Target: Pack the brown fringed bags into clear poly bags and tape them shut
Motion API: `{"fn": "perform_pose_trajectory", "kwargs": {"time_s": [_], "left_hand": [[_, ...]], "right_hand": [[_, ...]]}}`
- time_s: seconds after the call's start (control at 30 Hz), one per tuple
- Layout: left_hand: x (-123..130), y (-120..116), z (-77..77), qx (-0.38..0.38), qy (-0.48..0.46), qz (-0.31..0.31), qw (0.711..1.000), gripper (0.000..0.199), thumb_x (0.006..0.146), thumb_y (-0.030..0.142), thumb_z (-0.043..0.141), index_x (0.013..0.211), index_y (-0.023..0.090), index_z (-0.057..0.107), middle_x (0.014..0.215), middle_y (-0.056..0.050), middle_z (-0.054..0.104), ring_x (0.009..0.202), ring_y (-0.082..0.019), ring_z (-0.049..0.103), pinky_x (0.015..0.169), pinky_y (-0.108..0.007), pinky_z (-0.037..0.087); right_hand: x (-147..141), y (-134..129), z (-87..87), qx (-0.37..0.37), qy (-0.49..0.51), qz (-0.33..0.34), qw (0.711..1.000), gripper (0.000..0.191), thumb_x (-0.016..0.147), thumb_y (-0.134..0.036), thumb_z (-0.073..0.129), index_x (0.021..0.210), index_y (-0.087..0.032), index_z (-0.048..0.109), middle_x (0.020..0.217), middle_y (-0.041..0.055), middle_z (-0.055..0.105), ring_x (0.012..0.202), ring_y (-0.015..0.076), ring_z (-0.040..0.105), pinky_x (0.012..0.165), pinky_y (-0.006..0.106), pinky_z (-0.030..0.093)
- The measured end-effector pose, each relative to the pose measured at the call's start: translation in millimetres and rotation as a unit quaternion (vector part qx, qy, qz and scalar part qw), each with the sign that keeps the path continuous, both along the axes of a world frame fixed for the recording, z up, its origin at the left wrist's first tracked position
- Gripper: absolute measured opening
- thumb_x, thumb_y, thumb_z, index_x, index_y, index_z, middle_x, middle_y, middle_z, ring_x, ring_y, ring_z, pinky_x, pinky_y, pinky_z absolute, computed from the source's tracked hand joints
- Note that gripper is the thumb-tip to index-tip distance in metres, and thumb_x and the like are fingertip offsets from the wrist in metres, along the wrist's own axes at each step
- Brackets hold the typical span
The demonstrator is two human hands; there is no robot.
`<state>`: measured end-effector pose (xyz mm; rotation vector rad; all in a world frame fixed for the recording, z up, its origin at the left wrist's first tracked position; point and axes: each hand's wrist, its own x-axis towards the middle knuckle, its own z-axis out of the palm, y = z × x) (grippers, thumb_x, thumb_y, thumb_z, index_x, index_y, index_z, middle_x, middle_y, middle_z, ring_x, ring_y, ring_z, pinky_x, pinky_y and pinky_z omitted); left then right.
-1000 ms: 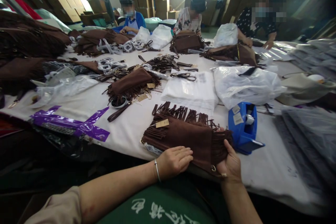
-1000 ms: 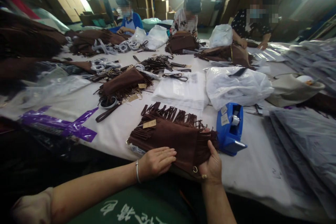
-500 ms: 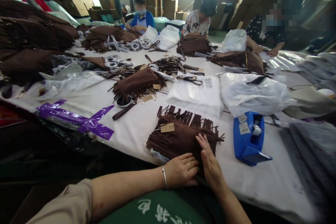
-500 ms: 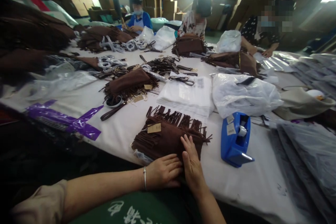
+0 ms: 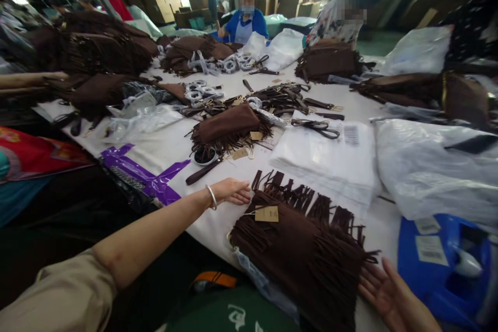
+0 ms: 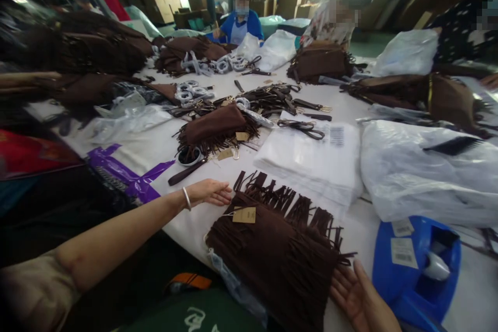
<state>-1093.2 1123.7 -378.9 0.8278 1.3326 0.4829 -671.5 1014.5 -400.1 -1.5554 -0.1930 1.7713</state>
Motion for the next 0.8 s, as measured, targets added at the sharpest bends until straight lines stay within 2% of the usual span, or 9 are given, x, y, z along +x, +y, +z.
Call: {"fn": "perform_pose_trajectory", "kwargs": {"time_s": [0.07,0.17,0.3,0.43,0.53,0.6,0.7,0.8], "left_hand": [[7,17,-5.8,-0.086,-0.072,-0.05,0.992,0.053,0.072,0.058,0.067,0.098,0.012,0.064,0.088,-0.009,0.071,0.08,-0.019,0.067,0.082,-0.035,0.052],[23,42,-17.8,-0.188,-0.168,-0.133,0.958,0.046,0.075,0.055,0.066,0.097,0.015,0.065,0.086,-0.005,0.072,0.078,-0.016,0.066,0.082,-0.033,0.052],[46,71,-34.8,-0.232,-0.27,-0.218,0.909,0.044,0.077,0.052,0.065,0.101,0.015,0.066,0.092,-0.005,0.072,0.082,-0.017,0.067,0.085,-0.032,0.051],[68,91,-43.8,-0.274,-0.287,-0.255,0.882,0.044,0.076,0.053,0.065,0.096,0.015,0.067,0.085,-0.004,0.073,0.081,-0.02,0.068,0.086,-0.035,0.052],[84,98,-47.2,-0.263,-0.302,-0.27,0.876,0.043,0.072,0.052,0.069,0.095,0.015,0.068,0.084,-0.004,0.073,0.081,-0.021,0.068,0.087,-0.038,0.052],[91,99,-48.0,-0.237,-0.313,-0.282,0.875,0.045,0.072,0.053,0.069,0.096,0.015,0.068,0.087,-0.005,0.073,0.084,-0.022,0.068,0.088,-0.038,0.052],[94,100,-41.3,-0.185,-0.316,-0.297,0.882,0.048,0.071,0.054,0.068,0.097,0.014,0.067,0.091,-0.006,0.072,0.087,-0.023,0.067,0.088,-0.038,0.052],[90,96,-18.2,-0.093,-0.291,-0.309,0.901,0.05,0.072,0.053,0.069,0.105,0.016,0.064,0.099,-0.005,0.071,0.091,-0.022,0.066,0.089,-0.036,0.051]], "right_hand": [[-7,23,4.4,-0.025,0.063,0.036,0.997,0.038,0.085,-0.036,0.054,0.119,-0.018,0.056,0.112,0.0089,0.067,0.106,0.0227,0.061,0.091,0.036,0.052],[-19,51,14.1,-0.07,0.149,0.04,0.985,0.035,0.085,-0.037,0.055,0.115,-0.02,0.062,0.111,0.0055,0.068,0.11,0.0225,0.059,0.099,0.036,0.047],[-28,78,19.0,-0.095,0.177,0.037,0.979,0.026,0.085,-0.035,0.054,0.102,-0.022,0.069,0.106,0.0024,0.07,0.106,0.0196,0.061,0.1,0.031,0.045],[-32,101,13.6,-0.077,0.204,0.106,0.97,0.037,0.088,-0.045,0.048,0.104,-0.019,0.069,0.109,0.0049,0.069,0.109,0.0209,0.06,0.103,0.032,0.041],[-37,116,7.9,-0.055,0.245,0.17,0.953,0.045,0.088,-0.052,0.044,0.107,-0.02,0.068,0.112,0.0058,0.067,0.114,0.0216,0.056,0.107,0.034,0.036],[-41,124,4.9,-0.032,0.234,0.197,0.951,0.048,0.087,-0.055,0.042,0.109,-0.02,0.067,0.114,0.006,0.066,0.116,0.0222,0.054,0.108,0.036,0.035],[-41,131,3.6,0.034,0.156,0.226,0.961,0.051,0.087,-0.057,0.041,0.112,-0.02,0.065,0.117,0.0059,0.064,0.119,0.0233,0.051,0.109,0.039,0.034],[-34,132,9.7,0.128,0.013,0.293,0.947,0.053,0.087,-0.058,0.04,0.116,-0.021,0.063,0.119,0.0062,0.063,0.122,0.0255,0.049,0.108,0.043,0.035]]}}
